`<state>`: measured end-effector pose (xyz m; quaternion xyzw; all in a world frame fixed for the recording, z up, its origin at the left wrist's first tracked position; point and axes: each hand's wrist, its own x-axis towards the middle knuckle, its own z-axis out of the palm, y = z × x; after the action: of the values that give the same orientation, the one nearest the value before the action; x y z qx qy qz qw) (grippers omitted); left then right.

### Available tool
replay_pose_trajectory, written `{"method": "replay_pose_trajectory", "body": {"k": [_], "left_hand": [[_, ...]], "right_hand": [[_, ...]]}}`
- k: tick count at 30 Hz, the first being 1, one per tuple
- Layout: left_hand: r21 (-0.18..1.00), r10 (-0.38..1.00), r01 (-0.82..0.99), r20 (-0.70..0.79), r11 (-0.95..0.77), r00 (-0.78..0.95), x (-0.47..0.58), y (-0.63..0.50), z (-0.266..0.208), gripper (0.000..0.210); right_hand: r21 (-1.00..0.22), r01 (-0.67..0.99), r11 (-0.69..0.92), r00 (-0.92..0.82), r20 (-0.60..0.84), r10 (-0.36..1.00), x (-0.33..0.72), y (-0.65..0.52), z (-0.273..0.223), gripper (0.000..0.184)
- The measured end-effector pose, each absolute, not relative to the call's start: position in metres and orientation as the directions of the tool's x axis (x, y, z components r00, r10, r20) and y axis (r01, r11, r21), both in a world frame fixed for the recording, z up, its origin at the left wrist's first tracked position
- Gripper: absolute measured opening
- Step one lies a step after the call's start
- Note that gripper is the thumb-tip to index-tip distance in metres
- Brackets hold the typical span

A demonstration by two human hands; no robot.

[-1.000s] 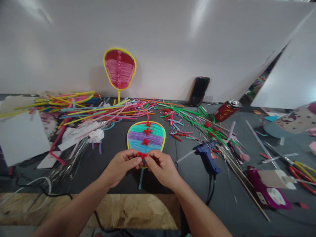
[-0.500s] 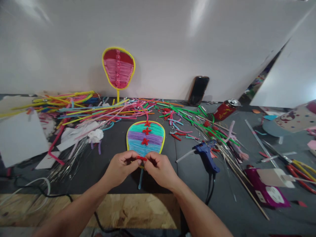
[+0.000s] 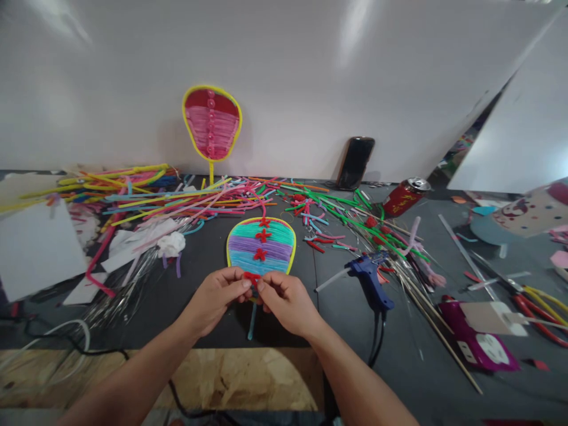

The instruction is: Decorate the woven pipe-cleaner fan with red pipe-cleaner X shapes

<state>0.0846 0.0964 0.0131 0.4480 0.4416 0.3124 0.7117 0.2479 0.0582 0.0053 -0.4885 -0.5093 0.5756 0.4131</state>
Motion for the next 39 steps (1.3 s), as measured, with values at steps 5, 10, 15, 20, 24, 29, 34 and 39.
{"method": "replay_pose_trajectory", "body": {"k": [5, 10, 15, 20, 24, 29, 34, 39], "left_hand": [[0.936, 0.855, -0.027, -0.309, 0.351, 0.416, 0.086, 0.096, 0.015, 0.017], [0.923, 0.864, -0.083, -0.315, 0.375, 0.393, 0.085, 0.098, 0.016, 0.014], [0.899, 0.833, -0.081, -0.362, 0.431, 0.418, 0.085, 0.097, 0.014, 0.016], [0.905, 0.822, -0.064, -0.349, 0.42, 0.45, 0.084, 0.096, 0.011, 0.021], [0.935, 0.836, -0.017, -0.309, 0.355, 0.454, 0.081, 0.097, 0.011, 0.019], [0.956, 0.816, 0.044, -0.27, 0.289, 0.511, 0.079, 0.097, 0.017, 0.021], [0.959, 0.798, 0.07, -0.269, 0.276, 0.539, 0.08, 0.096, 0.021, 0.015], [0.964, 0.796, 0.146, -0.267, 0.224, 0.543, 0.08, 0.096, 0.02, 0.016]], "right_hand": [[-0.99, 0.065, -0.126, -0.163, -0.135, 0.977, 0.247, 0.057, 0.004, 0.029], [-0.989, 0.143, 0.028, -0.041, 0.022, 0.999, 0.248, 0.056, -0.002, 0.015], [-0.875, 0.349, 0.337, -0.086, 0.328, 0.941, 0.252, 0.056, -0.003, 0.01], [-0.825, 0.404, 0.395, -0.107, 0.386, 0.916, 0.253, 0.056, -0.002, 0.011], [-0.839, 0.386, 0.384, -0.117, 0.369, 0.922, 0.253, 0.056, 0.0, 0.01], [-0.877, 0.335, 0.345, -0.134, 0.318, 0.938, 0.252, 0.056, 0.004, 0.011], [-0.916, 0.305, 0.262, -0.155, 0.224, 0.962, 0.252, 0.056, 0.005, 0.014], [-0.938, 0.289, 0.193, -0.167, 0.149, 0.975, 0.251, 0.056, 0.004, 0.016]]}}
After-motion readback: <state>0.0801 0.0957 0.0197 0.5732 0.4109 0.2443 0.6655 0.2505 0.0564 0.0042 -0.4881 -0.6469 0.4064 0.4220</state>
